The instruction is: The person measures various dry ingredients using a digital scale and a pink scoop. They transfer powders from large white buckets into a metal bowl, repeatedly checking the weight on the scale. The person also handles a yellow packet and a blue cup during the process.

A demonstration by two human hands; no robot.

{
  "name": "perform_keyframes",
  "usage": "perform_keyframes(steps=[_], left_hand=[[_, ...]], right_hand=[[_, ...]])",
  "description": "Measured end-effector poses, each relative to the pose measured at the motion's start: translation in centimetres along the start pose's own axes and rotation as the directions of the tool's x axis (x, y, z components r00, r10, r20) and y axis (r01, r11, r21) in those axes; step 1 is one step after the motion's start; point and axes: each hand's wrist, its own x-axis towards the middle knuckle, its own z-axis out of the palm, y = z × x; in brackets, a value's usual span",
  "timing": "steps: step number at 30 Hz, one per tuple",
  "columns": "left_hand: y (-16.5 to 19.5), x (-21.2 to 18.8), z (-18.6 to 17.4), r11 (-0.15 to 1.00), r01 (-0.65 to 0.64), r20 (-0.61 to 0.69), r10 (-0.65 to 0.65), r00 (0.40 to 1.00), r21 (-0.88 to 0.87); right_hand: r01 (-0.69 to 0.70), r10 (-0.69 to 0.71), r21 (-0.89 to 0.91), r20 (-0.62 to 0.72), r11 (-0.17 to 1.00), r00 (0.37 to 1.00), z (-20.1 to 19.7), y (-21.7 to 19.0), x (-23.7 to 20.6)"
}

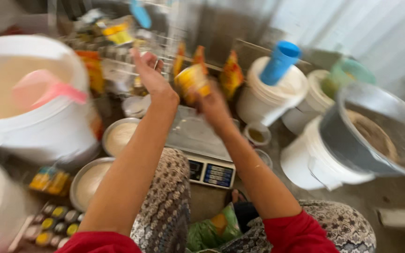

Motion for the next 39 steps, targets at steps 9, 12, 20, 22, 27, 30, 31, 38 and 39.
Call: perform_keyframes(steps=[9, 12, 20, 22, 27, 30, 31, 38, 39], left_hand=[[-15.1, -5.3, 0.1, 0.976, 0.199, 0.090, -0.207, 0.974, 0.092], [-18.4, -7.7, -0.6, 0.920, 0.368, 0.121, -0.384, 0.915, 0.135], [-22.0, -12.0, -6.9, 0.343, 0.631, 0.067, -0.906, 0.419, 0.696], [-23.0, -12.4, -7.8, 0.287, 0.643, -0.007, -0.910, 0.414, 0.710], [-23.6, -11.2, -7.4, 0.387, 0.573, 0.094, -0.876, 0.473, 0.722], [-20.9, -9.6, -7.3, 0.483, 0.649, 0.074, -0.831, 0.551, 0.587], [-19.6, -8.9, -7.3, 0.530, 0.662, 0.074, -0.806, 0.587, 0.529], [-8.6, -4.4, -8.5, 0.821, 0.466, 0.151, -0.533, 0.832, 0.329], [-7.7, -4.5, -8.6, 0.818, 0.461, 0.066, -0.511, 0.857, 0.345]], right_hand=[[-0.260, 0.206, -0.256, -0.218, 0.931, 0.954, -8.9, 1.9, -3.8], [-0.242, 0.058, -0.597, -0.310, 0.765, 0.949, -12.4, 1.1, -4.4], [-0.505, 0.374, -0.705, -0.352, 0.498, 0.858, -28.4, -5.2, -10.4], [-0.499, 0.208, -0.865, -0.497, -0.047, 0.843, -30.7, -4.3, -12.3], [-0.564, 0.054, -0.821, -0.561, 0.089, 0.826, -32.2, -0.4, -12.0], [-0.459, 0.396, -0.888, -0.417, 0.015, 0.818, -29.7, 3.6, -8.4], [-0.382, 0.460, -0.924, -0.329, 0.023, 0.825, -28.4, 5.2, -6.9], [0.100, 0.645, -0.995, 0.060, -0.026, 0.762, -15.8, 15.7, 2.4], [0.157, 0.666, -0.986, 0.080, -0.055, 0.741, -14.2, 16.6, 2.8]])
